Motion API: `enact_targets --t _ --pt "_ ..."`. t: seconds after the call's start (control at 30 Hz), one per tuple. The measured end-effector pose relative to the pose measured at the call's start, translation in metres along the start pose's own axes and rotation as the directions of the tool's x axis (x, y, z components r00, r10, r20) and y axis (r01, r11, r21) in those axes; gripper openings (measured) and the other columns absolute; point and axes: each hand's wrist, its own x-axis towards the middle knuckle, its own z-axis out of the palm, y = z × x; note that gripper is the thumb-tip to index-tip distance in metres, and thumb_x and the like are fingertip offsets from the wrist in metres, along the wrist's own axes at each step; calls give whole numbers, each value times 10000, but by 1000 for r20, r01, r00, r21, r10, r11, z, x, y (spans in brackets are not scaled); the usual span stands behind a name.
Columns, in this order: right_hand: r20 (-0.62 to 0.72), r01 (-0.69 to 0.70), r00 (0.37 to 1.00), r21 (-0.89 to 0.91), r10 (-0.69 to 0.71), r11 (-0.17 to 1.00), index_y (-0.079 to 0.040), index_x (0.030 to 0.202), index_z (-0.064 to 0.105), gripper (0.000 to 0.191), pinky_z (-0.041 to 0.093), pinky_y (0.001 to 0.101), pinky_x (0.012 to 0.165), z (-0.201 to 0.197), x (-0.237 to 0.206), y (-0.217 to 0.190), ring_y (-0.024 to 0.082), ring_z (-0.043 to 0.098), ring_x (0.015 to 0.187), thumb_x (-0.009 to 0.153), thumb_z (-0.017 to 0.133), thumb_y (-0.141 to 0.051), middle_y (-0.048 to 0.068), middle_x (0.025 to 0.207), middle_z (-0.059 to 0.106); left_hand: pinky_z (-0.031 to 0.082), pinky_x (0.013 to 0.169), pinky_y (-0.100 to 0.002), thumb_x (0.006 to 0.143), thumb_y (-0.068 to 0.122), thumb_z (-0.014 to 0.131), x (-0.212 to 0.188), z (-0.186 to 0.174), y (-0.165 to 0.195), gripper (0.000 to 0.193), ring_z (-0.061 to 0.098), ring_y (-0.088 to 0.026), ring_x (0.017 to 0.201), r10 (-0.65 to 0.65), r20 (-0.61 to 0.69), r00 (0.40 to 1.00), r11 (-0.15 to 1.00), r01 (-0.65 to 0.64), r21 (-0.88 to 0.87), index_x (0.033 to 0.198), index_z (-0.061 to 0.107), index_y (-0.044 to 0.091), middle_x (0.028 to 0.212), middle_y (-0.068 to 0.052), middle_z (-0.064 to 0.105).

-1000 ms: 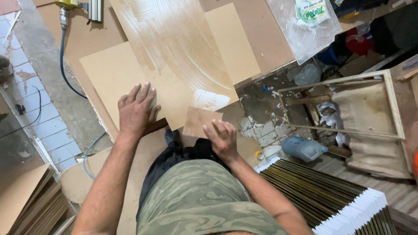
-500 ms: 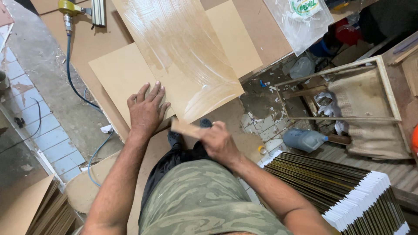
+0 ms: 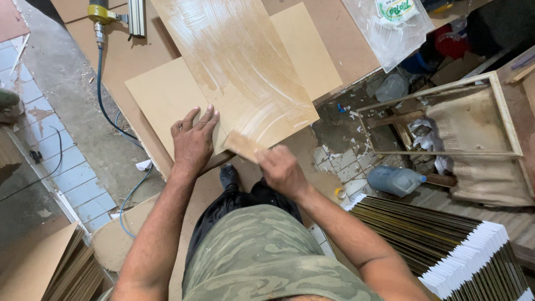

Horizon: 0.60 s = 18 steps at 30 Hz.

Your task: The person spreads white glue across a wooden board using a small flat spreader, then lays an embroidered black fabric banner onto the glued board and presses it flat with both hands. They then start spreading glue on another board.

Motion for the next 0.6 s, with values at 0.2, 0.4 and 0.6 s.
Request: enact_targets --t 0.2,0.4,0.6 --pt "-96 -192 967 333 236 923 -38 1082 692 121 522 380 861 -10 -45 8 250 664 946 968 667 -66 95 1004 715 315 1101 -457 918 7 559 4 4 0 530 457 -252 1421 -8 24 1000 1000 7 9 1414 622 183 1507 10 593" --pt "103 -376 302 927 948 19 -54 1308 627 326 513 323 873 -2 -100 70 164 616 1050 1060 586 -262 60 1168 676 235 1205 -494 857 -18 546 5 9 57 646 312 -289 1506 205 319 925 941 -276 195 1475 500 164 1564 -66 484" --pt "202 -171 85 968 976 -186 -70 1349 569 380 498 386 912 -24 -141 132 203 640 1086 1016 585 -251 56 1233 670 257 1164 -570 912 457 708 0 8 85 720 310 -369 1504 110 12 994 911 -96 -402 1483 492 74 1579 -220 397"
